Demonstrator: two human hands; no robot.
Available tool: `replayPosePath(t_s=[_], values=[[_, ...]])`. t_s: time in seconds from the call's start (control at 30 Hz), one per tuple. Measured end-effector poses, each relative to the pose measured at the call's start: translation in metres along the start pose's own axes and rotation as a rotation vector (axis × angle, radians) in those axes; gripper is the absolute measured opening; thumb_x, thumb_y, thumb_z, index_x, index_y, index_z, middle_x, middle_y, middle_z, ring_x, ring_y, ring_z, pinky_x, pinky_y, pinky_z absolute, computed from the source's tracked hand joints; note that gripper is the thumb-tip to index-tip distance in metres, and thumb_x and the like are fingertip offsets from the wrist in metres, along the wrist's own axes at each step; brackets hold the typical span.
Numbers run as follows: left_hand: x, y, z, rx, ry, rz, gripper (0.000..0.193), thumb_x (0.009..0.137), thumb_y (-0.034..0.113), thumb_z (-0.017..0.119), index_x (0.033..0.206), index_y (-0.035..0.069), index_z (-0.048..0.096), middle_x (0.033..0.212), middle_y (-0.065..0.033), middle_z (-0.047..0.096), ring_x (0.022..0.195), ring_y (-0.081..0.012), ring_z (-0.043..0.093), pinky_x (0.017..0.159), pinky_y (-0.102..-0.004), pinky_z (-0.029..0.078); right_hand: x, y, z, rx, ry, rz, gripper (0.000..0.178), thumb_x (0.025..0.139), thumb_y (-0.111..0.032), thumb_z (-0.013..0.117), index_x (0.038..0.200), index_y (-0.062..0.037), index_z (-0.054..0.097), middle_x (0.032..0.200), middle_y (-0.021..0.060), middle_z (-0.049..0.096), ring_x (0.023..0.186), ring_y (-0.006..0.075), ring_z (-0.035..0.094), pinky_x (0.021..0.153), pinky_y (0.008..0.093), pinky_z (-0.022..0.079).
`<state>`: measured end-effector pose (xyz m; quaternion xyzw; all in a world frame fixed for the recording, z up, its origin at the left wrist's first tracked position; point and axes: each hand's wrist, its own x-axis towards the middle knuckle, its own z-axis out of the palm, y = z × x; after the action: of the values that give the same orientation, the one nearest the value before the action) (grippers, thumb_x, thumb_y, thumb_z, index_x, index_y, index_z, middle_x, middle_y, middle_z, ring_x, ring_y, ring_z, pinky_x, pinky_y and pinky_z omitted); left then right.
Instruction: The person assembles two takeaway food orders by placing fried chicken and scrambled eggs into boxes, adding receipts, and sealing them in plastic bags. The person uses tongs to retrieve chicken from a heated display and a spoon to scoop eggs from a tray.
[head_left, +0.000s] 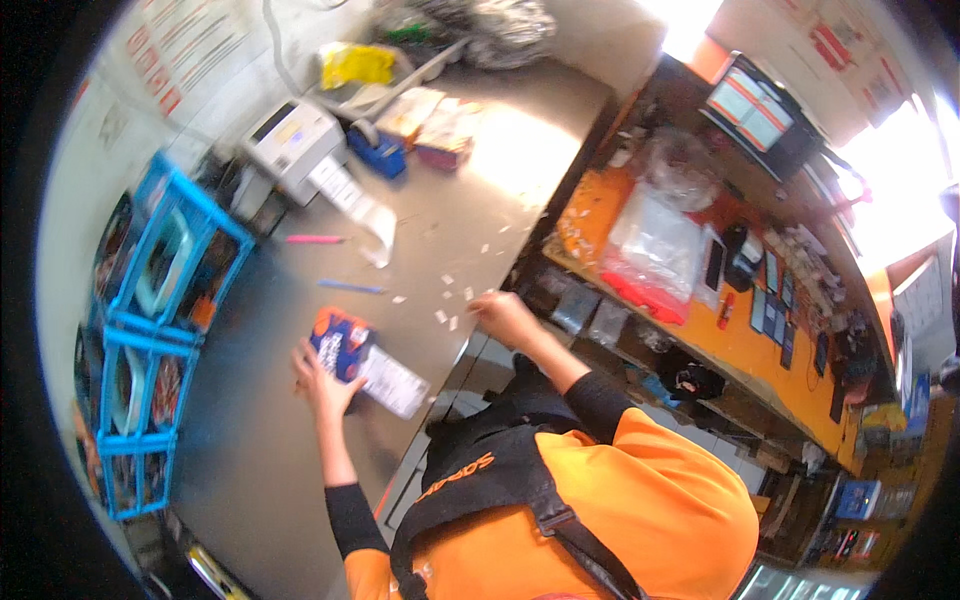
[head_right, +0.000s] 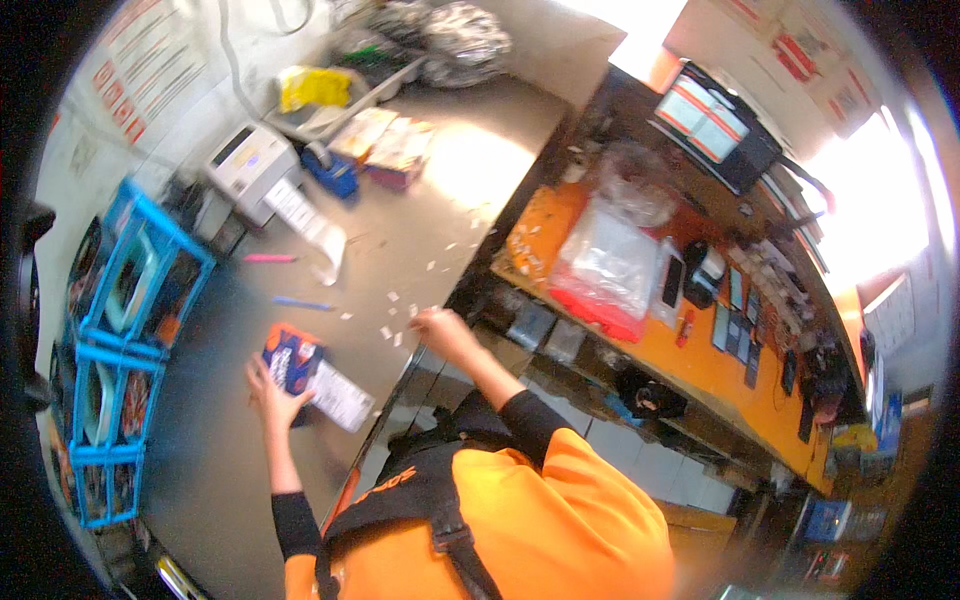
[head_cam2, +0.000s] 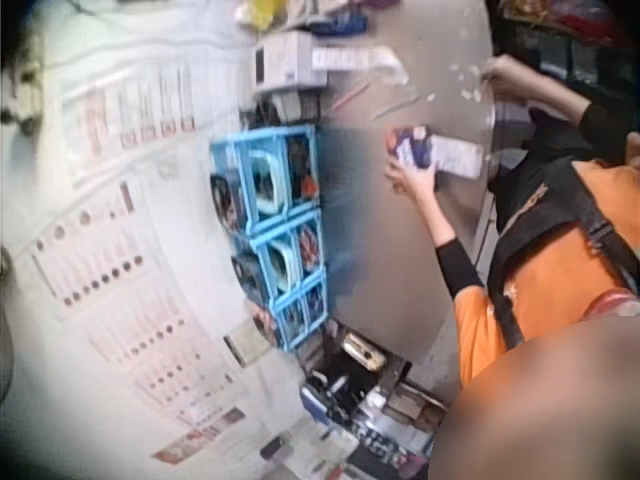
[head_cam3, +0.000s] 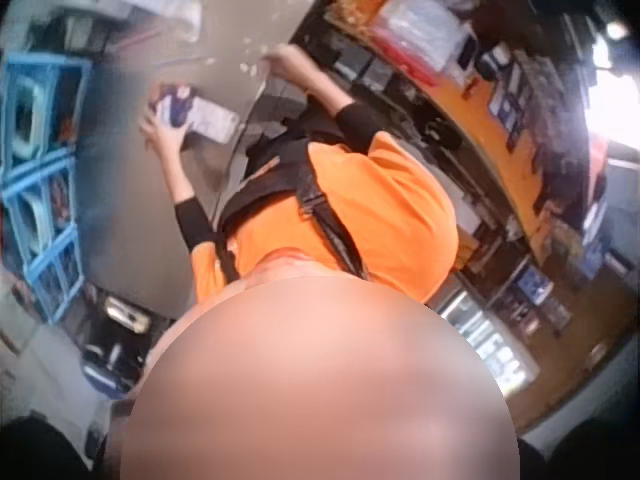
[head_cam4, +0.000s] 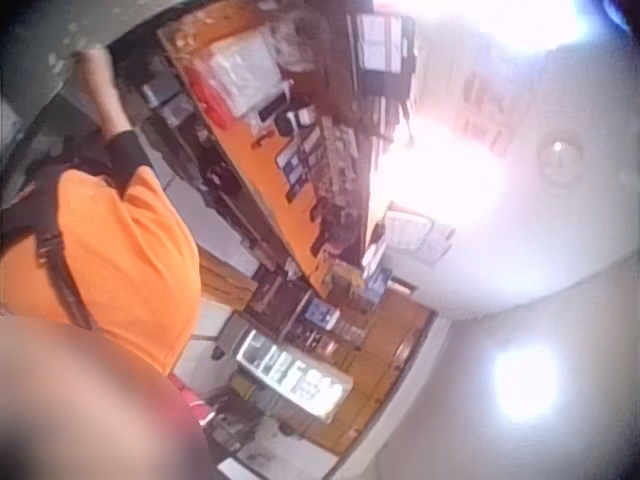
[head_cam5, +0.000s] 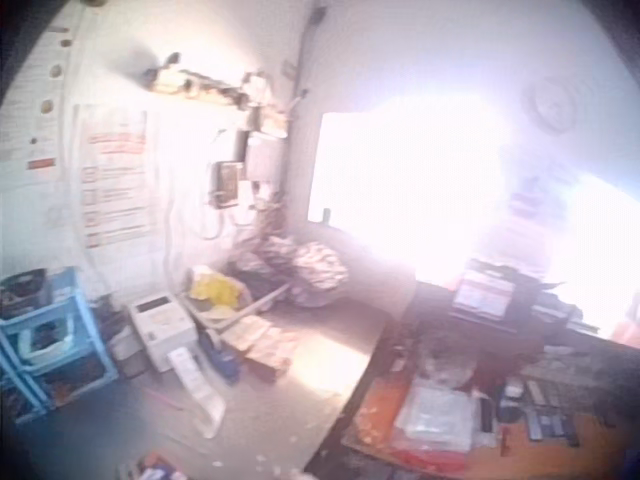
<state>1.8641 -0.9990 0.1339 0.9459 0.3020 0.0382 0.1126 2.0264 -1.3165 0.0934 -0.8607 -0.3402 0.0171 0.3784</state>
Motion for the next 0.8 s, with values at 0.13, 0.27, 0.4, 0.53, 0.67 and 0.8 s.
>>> replayPosePath(t_s=[0.13, 0.27, 0.4, 0.53, 0.67, 0.8], values=[[-0.003, 0.027, 0.002, -0.103, 0.232, 0.006, 0.116, 0.053, 0.034, 0.086, 0.144, 0.011, 0.017, 0.143, -0.0243, 0.022, 0.131, -0.04, 0.029, 0.102, -0.0599, 0.026, -0.057, 0.152, -0.162, -0.27, 0.491, 0.474, 0.015, 0.079, -0.009, 0.058, 0.089, -0.0043, 0.068, 0.085, 0.0179, 0.066, 0.079, 0.0318, 0.065, 0.073, 0.0376, 0.051], [0.003, 0.112, 0.019, -0.247, 0.277, 0.108, 0.101, 0.062, 0.021, 0.081, 0.144, 0.015, 0.022, 0.143, -0.0221, 0.026, 0.131, -0.0396, 0.029, 0.103, -0.0543, 0.027, -0.117, 0.264, -0.265, -0.772, 0.197, 0.803, 0.011, 0.077, -0.01, 0.055, 0.079, -0.0052, 0.065, 0.087, 0.017, 0.065, 0.077, 0.0347, 0.064, 0.068, 0.0425, 0.053], [0.01, 0.222, 0.041, -0.44, 0.204, 0.313, 0.092, 0.062, 0.017, 0.078, 0.14, 0.014, 0.03, 0.141, -0.0196, 0.029, 0.129, -0.0375, 0.031, 0.103, -0.052, 0.027, -0.142, 0.309, -0.285, -0.743, -0.089, 0.59, 0.011, 0.076, -0.012, 0.056, 0.077, -0.0073, 0.065, 0.082, 0.0166, 0.065, 0.077, 0.0341, 0.064, 0.068, 0.0423, 0.053], [0.006, 0.33, 0.068, -0.472, 0.063, 0.484, 0.085, 0.063, 0.018, 0.076, 0.137, 0.011, 0.035, 0.139, -0.0187, 0.031, 0.127, -0.0368, 0.034, 0.104, -0.0475, 0.028, -0.132, 0.304, -0.289, -0.758, -0.041, 0.66, 0.01, 0.076, -0.014, 0.059, 0.081, -0.0104, 0.067, 0.084, 0.0149, 0.066, 0.079, 0.0329, 0.063, 0.07, 0.0398, 0.051], [-0.024, 0.41, 0.096, -0.697, -0.188, 0.782, 0.066, 0.068, 0.017, 0.074, 0.127, 0.005, 0.046, 0.127, -0.0201, 0.046, 0.122, -0.0343, 0.042, 0.101, -0.0412, 0.034, -0.113, 0.235, -0.318, -0.195, 0.317, 0.507, 0.014, 0.085, -0.015, 0.055, 0.095, -0.0067, 0.06, 0.08, 0.0098, 0.066, 0.079, 0.0275, 0.064, 0.067, 0.0364, 0.05], [-0.068, 0.464, 0.128, -0.877, -1.394, 0.74, 0.066, 0.071, 0.027, 0.077, 0.124, 0.0, 0.048, 0.124, -0.0135, 0.052, 0.117, -0.021, 0.047, 0.097, -0.0369, 0.038, -0.114, 0.13, -0.345, 1.382, 0.581, 0.348, 0.019, 0.094, -0.016, 0.049, 0.106, -0.0026, 0.055, 0.079, 0.0006, 0.061, 0.073, 0.0134, 0.062, 0.064, 0.0293, 0.049]])
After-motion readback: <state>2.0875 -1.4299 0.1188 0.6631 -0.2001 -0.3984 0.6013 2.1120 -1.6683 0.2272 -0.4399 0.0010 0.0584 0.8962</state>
